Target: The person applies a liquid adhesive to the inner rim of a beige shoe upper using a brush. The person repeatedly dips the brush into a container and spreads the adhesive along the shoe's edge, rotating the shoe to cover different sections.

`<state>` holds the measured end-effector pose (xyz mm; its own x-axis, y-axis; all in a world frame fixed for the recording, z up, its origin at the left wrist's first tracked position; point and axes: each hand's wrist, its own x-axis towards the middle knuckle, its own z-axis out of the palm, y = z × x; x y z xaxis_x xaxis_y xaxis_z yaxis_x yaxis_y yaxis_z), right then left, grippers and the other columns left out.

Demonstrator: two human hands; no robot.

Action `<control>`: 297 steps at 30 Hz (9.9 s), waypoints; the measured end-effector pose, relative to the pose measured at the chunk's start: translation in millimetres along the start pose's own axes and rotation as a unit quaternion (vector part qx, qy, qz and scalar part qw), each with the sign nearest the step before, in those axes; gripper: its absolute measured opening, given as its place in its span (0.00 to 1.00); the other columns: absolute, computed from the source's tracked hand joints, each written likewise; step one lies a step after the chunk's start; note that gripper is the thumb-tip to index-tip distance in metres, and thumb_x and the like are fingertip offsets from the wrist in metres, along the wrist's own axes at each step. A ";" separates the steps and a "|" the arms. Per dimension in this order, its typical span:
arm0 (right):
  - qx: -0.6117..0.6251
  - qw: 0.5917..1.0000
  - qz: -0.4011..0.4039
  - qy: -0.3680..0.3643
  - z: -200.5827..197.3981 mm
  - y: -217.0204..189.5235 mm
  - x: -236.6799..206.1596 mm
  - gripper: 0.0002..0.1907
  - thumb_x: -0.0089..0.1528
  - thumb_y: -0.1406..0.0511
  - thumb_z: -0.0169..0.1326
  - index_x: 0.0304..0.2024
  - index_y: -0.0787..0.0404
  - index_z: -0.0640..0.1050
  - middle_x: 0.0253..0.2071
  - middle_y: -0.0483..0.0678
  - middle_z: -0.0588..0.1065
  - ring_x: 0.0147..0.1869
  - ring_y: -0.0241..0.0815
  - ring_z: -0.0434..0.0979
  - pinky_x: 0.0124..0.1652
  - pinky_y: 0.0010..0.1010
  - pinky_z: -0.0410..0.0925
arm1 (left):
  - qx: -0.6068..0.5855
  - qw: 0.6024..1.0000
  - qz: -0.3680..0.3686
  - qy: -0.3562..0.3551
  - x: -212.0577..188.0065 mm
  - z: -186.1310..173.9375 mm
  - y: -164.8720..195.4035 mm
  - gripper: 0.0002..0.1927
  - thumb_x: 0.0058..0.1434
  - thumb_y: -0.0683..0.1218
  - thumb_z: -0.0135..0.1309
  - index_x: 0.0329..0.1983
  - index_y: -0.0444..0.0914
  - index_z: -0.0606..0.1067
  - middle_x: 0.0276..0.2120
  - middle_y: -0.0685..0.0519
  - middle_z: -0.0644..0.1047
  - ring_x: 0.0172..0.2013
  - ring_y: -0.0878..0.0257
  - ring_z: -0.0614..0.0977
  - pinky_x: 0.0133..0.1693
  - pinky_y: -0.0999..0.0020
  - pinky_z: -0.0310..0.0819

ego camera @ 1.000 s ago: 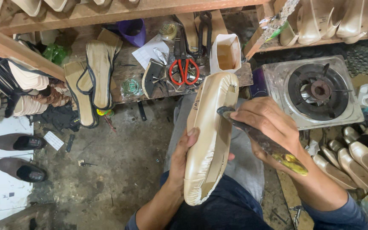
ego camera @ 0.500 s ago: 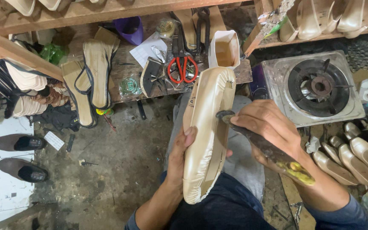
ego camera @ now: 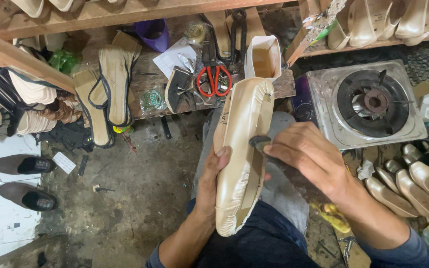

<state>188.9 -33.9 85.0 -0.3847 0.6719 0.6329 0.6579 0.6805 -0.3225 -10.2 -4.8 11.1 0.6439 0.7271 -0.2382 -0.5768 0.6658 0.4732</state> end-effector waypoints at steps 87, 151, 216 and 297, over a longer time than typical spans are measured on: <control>-0.007 0.987 0.156 0.033 6.0 5.7 3.5 0.14 0.63 0.77 0.59 0.51 0.68 0.73 0.45 0.57 0.74 0.47 0.53 0.78 0.46 0.37 0.71 | -0.006 0.998 0.048 -0.037 8.4 -0.8 -6.8 0.29 0.73 0.54 0.42 0.70 0.32 0.60 0.50 0.39 0.77 0.41 0.44 0.84 0.40 0.58 0.83; -0.220 0.929 0.294 -0.040 119.8 266.5 -45.6 0.11 0.54 0.61 0.69 0.32 0.61 0.84 0.31 0.57 0.77 0.39 0.58 0.78 0.40 0.47 0.70 | -0.078 0.993 0.091 0.002 23.6 -32.8 -20.2 0.36 0.71 0.55 0.47 0.80 0.50 0.50 0.70 0.43 0.64 0.57 0.45 0.76 0.56 0.36 0.73; 0.127 0.992 0.023 0.006 28.1 16.6 -20.5 0.15 0.64 0.63 0.53 0.47 0.69 0.75 0.43 0.56 0.74 0.47 0.55 0.77 0.48 0.46 0.70 | 0.014 0.986 0.165 -0.002 41.4 -10.2 -19.4 0.40 0.69 0.53 0.47 0.81 0.38 0.49 0.74 0.44 0.60 0.69 0.54 0.68 0.68 0.61 0.63; 0.164 0.984 0.021 -0.074 27.7 -1.9 -29.3 0.17 0.60 0.65 0.55 0.50 0.69 0.76 0.48 0.56 0.75 0.52 0.53 0.78 0.54 0.46 0.69 | -0.051 0.994 0.064 0.068 47.7 -34.0 -31.2 0.34 0.69 0.53 0.46 0.76 0.42 0.56 0.68 0.46 0.67 0.64 0.53 0.72 0.63 0.57 0.68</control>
<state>181.0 -46.8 47.6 -0.4672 0.7201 0.5130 0.4412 0.6927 -0.5706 21.4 14.8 -43.8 0.4920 0.8180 -0.2978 -0.7014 0.5751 0.4209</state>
